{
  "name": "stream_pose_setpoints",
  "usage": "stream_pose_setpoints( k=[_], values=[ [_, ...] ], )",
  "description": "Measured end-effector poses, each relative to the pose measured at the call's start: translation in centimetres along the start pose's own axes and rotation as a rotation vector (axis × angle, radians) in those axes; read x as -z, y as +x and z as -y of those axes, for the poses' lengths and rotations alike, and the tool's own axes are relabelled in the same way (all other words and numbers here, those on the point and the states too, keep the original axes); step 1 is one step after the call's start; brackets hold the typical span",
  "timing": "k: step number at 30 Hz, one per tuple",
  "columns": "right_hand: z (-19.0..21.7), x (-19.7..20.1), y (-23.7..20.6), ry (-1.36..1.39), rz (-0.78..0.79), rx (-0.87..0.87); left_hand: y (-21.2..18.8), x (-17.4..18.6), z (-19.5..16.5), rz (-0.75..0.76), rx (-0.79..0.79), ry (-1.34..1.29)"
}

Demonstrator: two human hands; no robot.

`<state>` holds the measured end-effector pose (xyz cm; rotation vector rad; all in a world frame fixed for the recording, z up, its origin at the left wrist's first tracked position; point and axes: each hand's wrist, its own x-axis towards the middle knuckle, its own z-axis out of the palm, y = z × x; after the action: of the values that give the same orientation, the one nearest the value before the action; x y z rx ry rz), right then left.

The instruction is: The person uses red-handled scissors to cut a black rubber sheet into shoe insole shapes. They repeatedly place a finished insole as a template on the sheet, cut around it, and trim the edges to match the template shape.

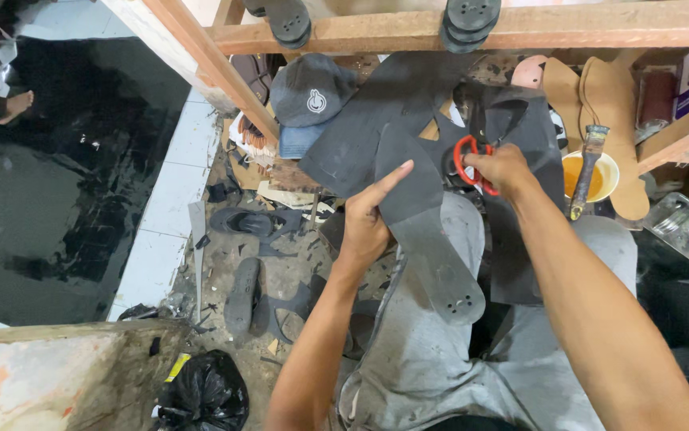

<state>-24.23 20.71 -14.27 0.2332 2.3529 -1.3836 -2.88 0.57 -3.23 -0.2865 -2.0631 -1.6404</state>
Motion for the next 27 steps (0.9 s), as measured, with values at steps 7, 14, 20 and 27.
stream_pose_setpoints(
  k=[7,14,20,27],
  values=[
    [2.2,1.8,-3.3,-0.453,-0.295,0.522,0.4,0.5,0.5,0.019,0.008,0.082],
    [5.3,1.8,-14.6,0.218,0.471,0.309,0.9,-0.8,0.9,-0.115,0.026,-0.068],
    [5.0,1.5,-17.4,0.278,0.384,0.289,-0.9,-2.7,0.7,-0.173,0.353,-0.354],
    [6.3,2.9,-16.6,0.265,0.317,0.534,-1.9,-3.7,0.2,0.058,0.438,-0.265]
  ],
)
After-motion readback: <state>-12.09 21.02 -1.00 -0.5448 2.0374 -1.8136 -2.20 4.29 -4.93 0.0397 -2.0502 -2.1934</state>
